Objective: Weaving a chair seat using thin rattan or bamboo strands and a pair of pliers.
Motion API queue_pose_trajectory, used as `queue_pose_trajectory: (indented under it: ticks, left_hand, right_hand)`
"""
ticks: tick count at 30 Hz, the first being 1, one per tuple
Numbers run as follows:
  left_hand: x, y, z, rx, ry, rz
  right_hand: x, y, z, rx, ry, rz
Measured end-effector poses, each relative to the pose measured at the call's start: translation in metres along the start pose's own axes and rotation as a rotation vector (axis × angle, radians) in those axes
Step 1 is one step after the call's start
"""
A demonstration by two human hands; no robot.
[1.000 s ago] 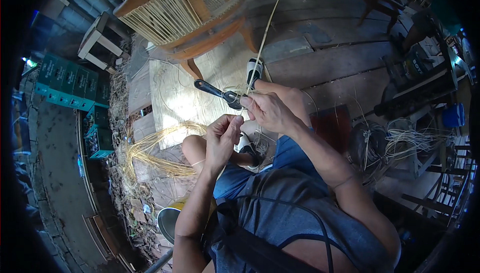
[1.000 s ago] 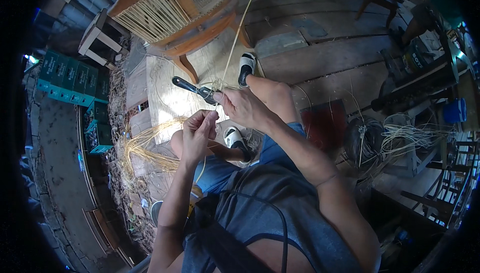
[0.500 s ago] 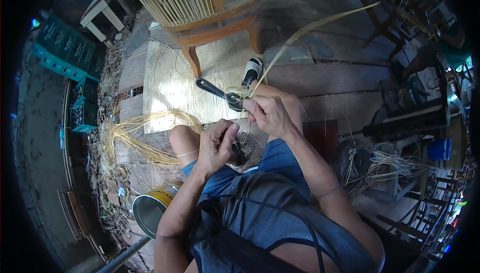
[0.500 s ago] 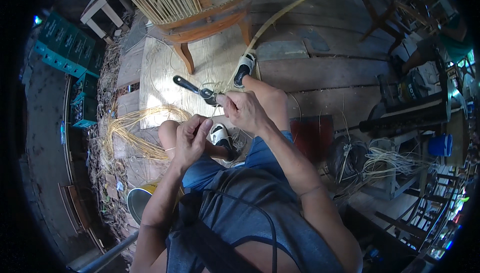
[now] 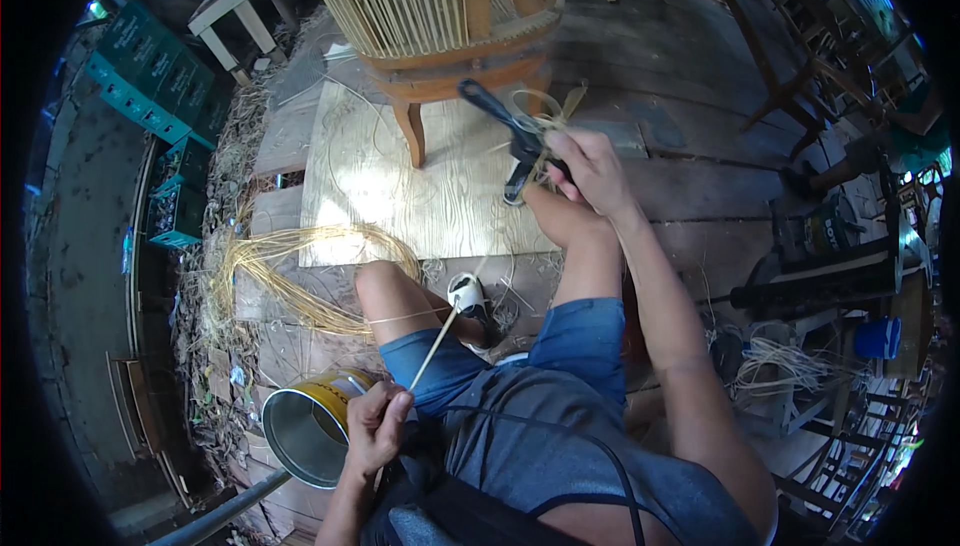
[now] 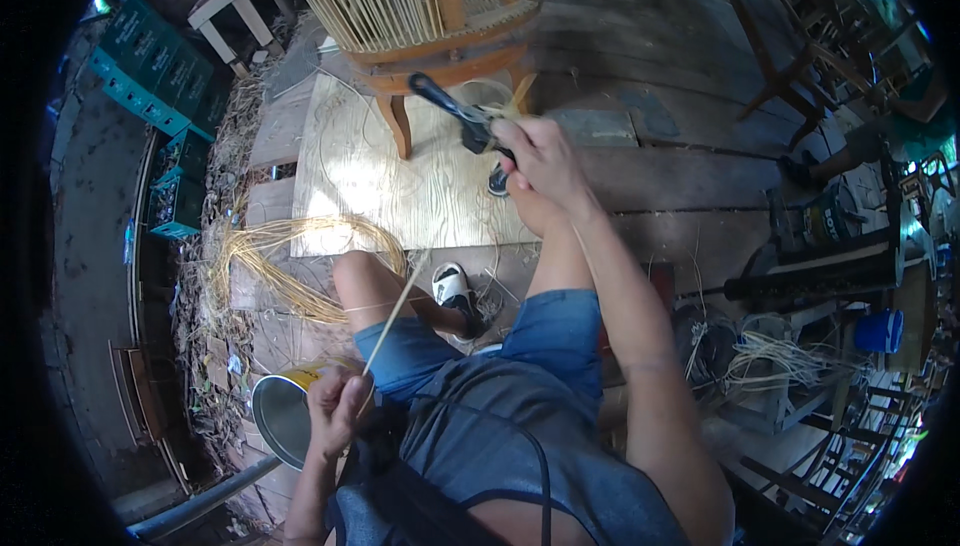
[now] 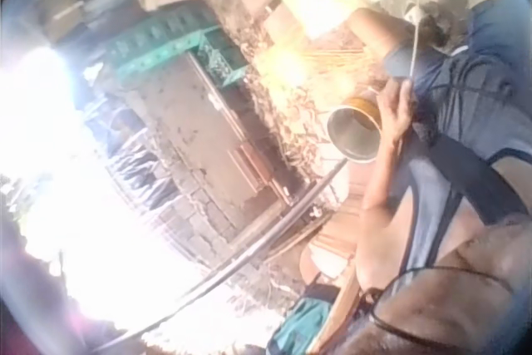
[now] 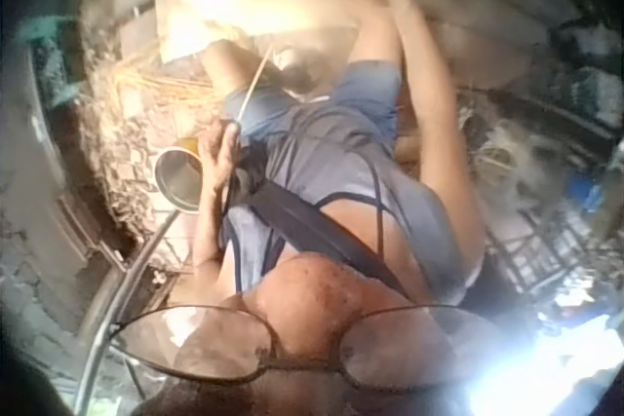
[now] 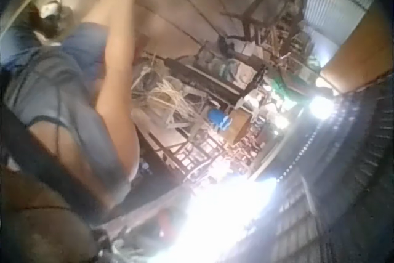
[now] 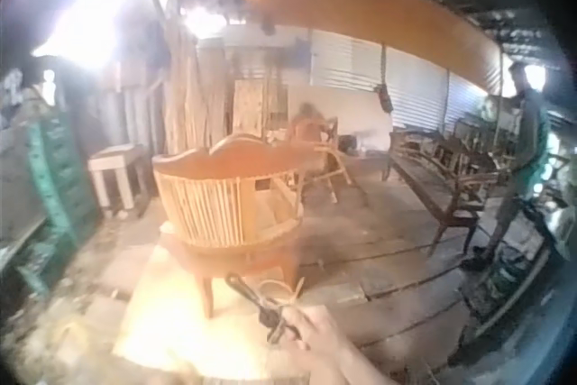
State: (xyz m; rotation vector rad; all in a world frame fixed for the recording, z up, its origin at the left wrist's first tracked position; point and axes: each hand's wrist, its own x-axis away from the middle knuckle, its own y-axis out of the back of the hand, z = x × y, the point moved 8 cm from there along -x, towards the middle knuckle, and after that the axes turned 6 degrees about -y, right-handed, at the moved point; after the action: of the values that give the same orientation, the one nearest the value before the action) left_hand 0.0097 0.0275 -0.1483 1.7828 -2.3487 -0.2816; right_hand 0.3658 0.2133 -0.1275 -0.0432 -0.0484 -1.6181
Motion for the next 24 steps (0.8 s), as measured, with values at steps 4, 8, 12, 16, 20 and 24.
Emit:
queue_pose_trajectory:
  ticks: [4,8,12,16,20,24]
  left_hand:
    - [0.011,0.036,-0.01,-0.146,-0.036,0.064]
    - [-0.007,0.066,0.023,-0.099,0.208,-0.209]
    - [-0.129,-0.038,0.012,0.402,0.221,-0.101]
    - [-0.181,-0.147,0.038,0.81,0.288,0.185]
    - [-0.211,-0.191,0.038,0.366,-0.15,0.205]
    - [-0.247,-0.22,0.066,-0.021,-0.093,0.165]
  right_hand:
    - [-0.028,0.08,0.013,0.017,-0.042,-0.273]
    - [-0.015,0.067,0.018,0.077,-0.003,-0.139]
    - [0.079,-0.027,-0.026,-0.324,-0.438,-0.085]
    - [0.105,-0.102,-0.1,-1.057,-0.383,0.397]
    - [0.11,-0.063,-0.12,-1.065,-0.337,0.312]
    - [0.135,-0.034,-0.155,-0.992,-0.634,0.38]
